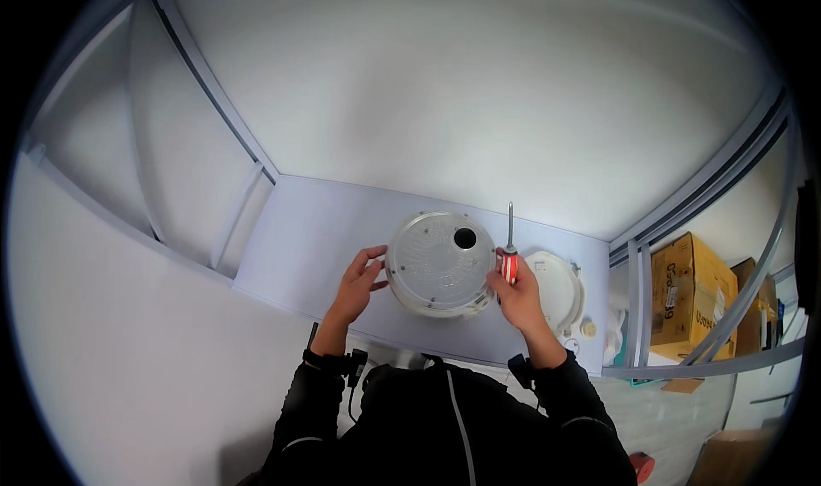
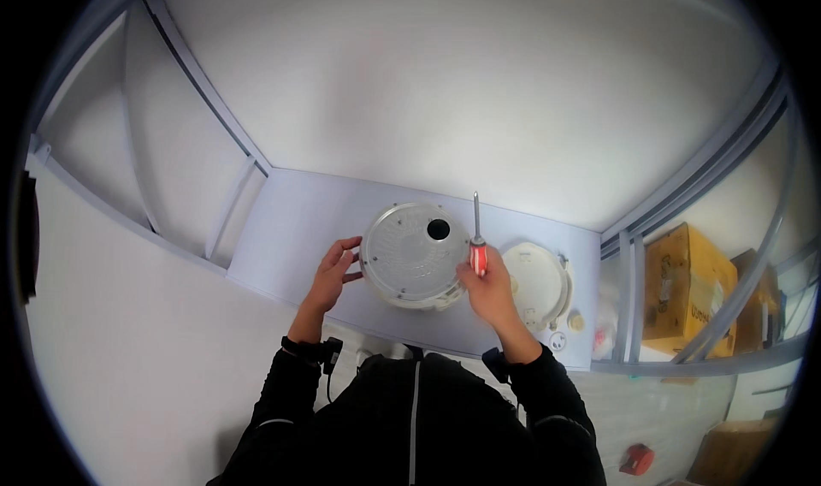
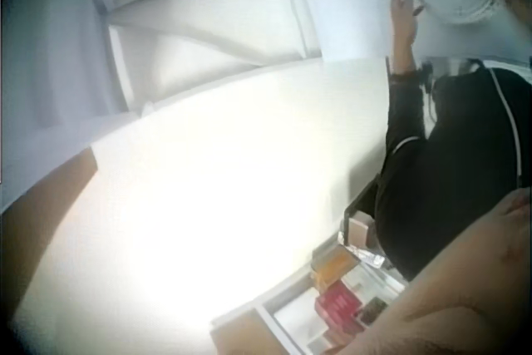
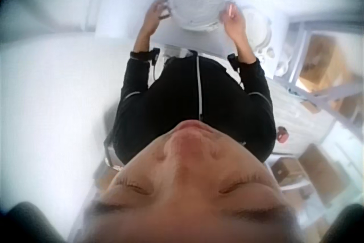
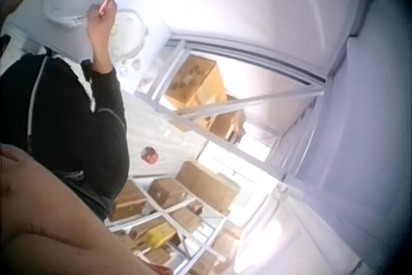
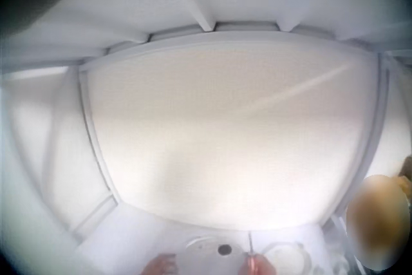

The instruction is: The person uses a screwdriver to remove screws from the lid and base of a white appliance, then detaches the lid and a small plastic component. The person places the removed parts on the table.

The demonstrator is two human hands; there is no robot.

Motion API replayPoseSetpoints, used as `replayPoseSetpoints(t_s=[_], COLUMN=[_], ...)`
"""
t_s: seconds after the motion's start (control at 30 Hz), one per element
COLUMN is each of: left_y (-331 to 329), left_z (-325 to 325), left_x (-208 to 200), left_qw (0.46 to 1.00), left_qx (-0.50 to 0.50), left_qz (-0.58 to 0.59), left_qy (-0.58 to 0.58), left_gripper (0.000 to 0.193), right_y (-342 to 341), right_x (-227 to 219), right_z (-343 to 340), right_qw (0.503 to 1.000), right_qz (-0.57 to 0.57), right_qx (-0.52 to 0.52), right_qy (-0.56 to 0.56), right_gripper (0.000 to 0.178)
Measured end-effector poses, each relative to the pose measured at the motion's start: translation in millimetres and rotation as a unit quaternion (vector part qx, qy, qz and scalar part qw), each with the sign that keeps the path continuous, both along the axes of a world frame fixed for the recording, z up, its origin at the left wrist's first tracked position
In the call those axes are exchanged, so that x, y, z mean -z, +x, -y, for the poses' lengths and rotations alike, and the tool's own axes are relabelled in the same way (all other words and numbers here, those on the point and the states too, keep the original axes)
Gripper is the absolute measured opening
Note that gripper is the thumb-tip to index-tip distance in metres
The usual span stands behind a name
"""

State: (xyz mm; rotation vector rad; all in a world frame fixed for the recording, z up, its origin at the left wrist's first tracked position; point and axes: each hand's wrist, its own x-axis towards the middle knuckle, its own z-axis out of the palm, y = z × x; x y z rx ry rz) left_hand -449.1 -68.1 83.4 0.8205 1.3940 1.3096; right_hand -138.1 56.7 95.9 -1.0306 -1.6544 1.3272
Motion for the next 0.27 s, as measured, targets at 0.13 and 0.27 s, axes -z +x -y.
replayPoseSetpoints(t_s=[0.13,0.27], left_y=[16,28], left_z=[12,22], left_x=[-3,13], left_qw=[0.998,0.992], left_qx=[-0.011,-0.026], left_qz=[-0.055,-0.121], left_qy=[-0.016,0.038], left_gripper=[0.042,0.046], right_y=[-5,-1], right_x=[16,18], right_z=[-44,-89], right_qw=[0.987,0.984], right_qz=[-0.157,-0.128], right_qx=[0.000,-0.053], right_qy=[-0.029,-0.110], right_gripper=[0.031,0.033])
